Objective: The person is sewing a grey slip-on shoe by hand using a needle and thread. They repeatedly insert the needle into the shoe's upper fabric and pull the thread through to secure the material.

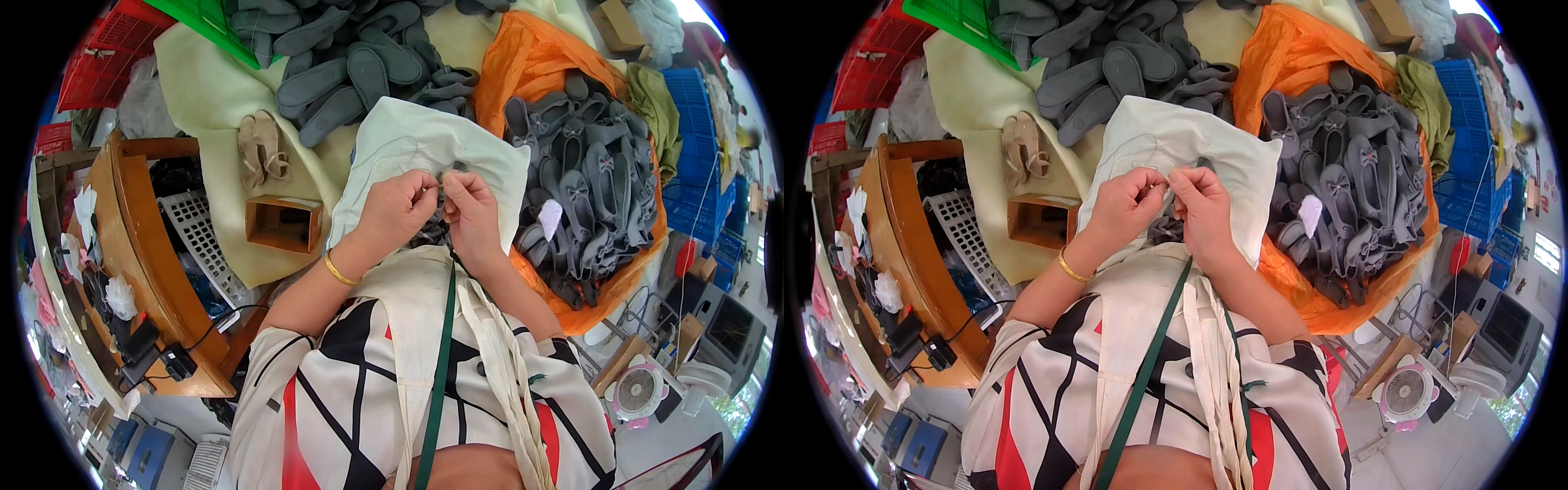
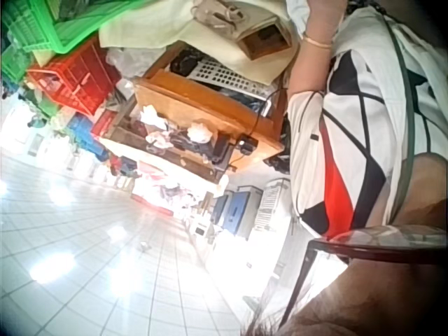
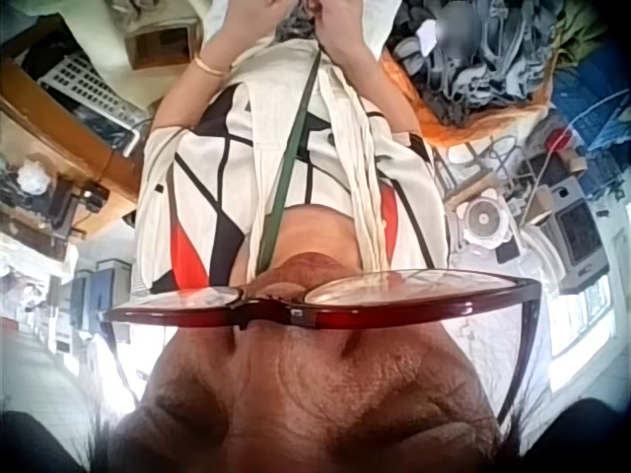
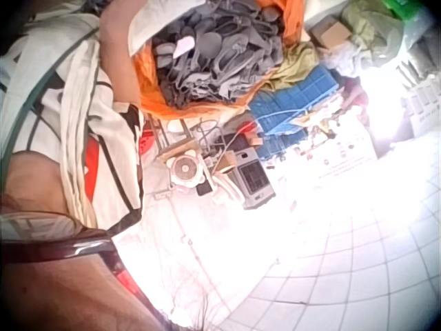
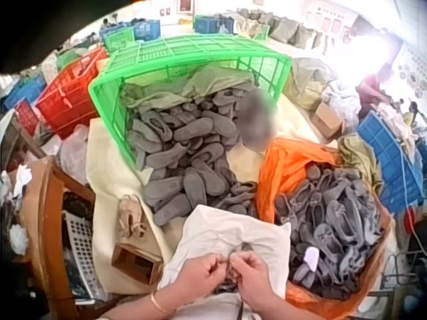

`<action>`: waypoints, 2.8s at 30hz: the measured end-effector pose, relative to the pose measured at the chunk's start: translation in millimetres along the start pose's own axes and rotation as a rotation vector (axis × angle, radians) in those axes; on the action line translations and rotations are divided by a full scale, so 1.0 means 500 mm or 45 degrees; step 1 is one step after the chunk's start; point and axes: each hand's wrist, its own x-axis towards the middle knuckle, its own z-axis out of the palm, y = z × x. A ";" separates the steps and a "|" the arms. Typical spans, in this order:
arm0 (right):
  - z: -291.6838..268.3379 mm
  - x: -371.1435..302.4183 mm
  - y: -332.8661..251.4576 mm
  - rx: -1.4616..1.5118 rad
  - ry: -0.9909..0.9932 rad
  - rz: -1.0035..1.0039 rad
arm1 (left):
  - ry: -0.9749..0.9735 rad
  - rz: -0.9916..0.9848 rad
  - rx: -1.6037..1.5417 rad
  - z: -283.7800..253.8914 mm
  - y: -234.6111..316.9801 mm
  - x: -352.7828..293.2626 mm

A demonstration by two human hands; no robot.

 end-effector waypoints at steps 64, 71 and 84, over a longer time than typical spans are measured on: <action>-0.018 0.014 -0.002 -0.159 -0.186 0.045 | -0.173 -0.267 -0.298 -0.016 -0.029 -0.007; -0.025 0.015 -0.011 -0.143 -0.236 0.126 | -0.180 -0.179 -0.217 -0.021 -0.006 -0.011; -0.032 0.016 -0.006 -0.084 -0.234 0.142 | -0.253 -0.409 -0.615 -0.020 -0.029 -0.009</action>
